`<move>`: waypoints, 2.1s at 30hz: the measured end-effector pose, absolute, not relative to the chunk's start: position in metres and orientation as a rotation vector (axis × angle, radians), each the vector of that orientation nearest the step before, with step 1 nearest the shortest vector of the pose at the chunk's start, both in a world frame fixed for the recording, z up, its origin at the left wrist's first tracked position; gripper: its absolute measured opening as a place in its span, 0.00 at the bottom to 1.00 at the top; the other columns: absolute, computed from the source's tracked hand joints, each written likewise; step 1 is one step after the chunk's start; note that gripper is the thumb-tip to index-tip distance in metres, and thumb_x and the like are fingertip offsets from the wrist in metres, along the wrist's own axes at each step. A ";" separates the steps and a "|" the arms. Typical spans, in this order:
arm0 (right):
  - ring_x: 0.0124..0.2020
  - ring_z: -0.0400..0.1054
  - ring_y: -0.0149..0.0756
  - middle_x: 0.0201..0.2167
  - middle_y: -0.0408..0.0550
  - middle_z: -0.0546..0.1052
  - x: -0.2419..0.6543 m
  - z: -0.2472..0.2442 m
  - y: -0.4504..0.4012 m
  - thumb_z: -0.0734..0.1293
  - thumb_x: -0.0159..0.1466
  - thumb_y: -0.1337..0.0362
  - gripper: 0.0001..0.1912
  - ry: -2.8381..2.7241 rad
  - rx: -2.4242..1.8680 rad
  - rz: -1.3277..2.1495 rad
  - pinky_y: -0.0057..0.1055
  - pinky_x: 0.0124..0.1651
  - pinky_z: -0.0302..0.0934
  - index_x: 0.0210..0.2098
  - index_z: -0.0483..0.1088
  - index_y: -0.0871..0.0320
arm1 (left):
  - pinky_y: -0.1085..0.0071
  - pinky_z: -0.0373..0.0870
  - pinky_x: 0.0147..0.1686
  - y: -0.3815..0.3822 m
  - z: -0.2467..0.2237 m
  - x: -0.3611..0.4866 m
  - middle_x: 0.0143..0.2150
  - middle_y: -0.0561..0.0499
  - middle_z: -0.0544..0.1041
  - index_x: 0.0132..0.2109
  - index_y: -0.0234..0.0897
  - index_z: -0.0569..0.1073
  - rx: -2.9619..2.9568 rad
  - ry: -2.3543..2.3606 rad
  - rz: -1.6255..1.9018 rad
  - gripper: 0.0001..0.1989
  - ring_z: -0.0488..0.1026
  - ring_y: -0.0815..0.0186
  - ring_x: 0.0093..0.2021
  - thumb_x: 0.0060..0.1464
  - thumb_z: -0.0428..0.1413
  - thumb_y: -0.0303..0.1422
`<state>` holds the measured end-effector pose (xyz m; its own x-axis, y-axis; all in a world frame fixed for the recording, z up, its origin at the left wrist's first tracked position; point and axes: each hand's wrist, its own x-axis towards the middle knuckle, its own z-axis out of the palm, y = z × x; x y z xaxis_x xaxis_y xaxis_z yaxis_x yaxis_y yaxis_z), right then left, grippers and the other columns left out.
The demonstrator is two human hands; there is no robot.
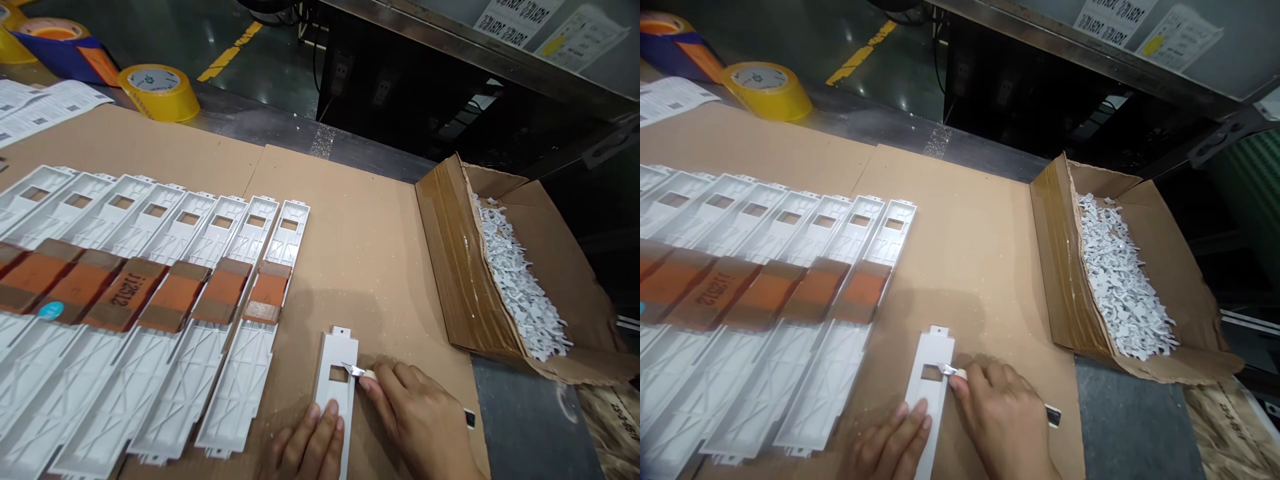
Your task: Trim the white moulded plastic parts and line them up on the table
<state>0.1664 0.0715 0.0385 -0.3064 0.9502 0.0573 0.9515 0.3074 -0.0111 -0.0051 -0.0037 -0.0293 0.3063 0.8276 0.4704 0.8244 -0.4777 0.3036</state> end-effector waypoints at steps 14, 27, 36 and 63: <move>0.20 0.62 0.36 0.18 0.43 0.68 0.164 0.046 0.078 0.47 0.70 0.56 0.26 -2.599 -1.768 -0.132 0.32 0.27 0.45 0.23 0.66 0.53 | 0.69 0.59 0.38 0.004 -0.026 0.003 0.38 0.54 0.80 0.39 0.39 0.76 2.412 1.660 1.112 0.19 0.70 0.69 0.43 0.61 0.43 0.41; 0.23 0.67 0.38 0.19 0.44 0.72 0.166 0.071 0.128 0.69 0.58 0.57 0.11 -3.077 -1.638 0.089 0.31 0.25 0.42 0.23 0.69 0.55 | 0.68 0.60 0.34 0.006 -0.025 0.006 0.37 0.55 0.80 0.38 0.38 0.76 2.395 1.690 1.144 0.23 0.70 0.68 0.41 0.63 0.38 0.41; 0.27 0.67 0.38 0.21 0.46 0.74 0.156 0.083 0.165 0.69 0.57 0.54 0.12 -3.287 -1.274 0.153 0.32 0.27 0.43 0.24 0.71 0.55 | 0.68 0.60 0.36 0.005 -0.026 0.004 0.37 0.54 0.80 0.39 0.38 0.75 2.373 1.671 1.141 0.21 0.71 0.67 0.42 0.61 0.41 0.41; 0.24 0.60 0.32 0.22 0.44 0.68 0.159 0.029 0.073 0.57 0.66 0.69 0.11 -2.377 -1.261 0.332 0.29 0.27 0.52 0.41 0.71 0.61 | 0.68 0.60 0.44 -0.012 -0.038 -0.008 0.47 0.49 0.76 0.48 0.42 0.73 2.570 1.589 0.856 0.19 0.69 0.63 0.48 0.59 0.42 0.41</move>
<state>0.1593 0.0728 0.0287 -0.4960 0.8295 0.2568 0.7273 0.5585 -0.3989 -0.0080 -0.0116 -0.0380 0.3394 0.8286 0.4452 0.8278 -0.4879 0.2770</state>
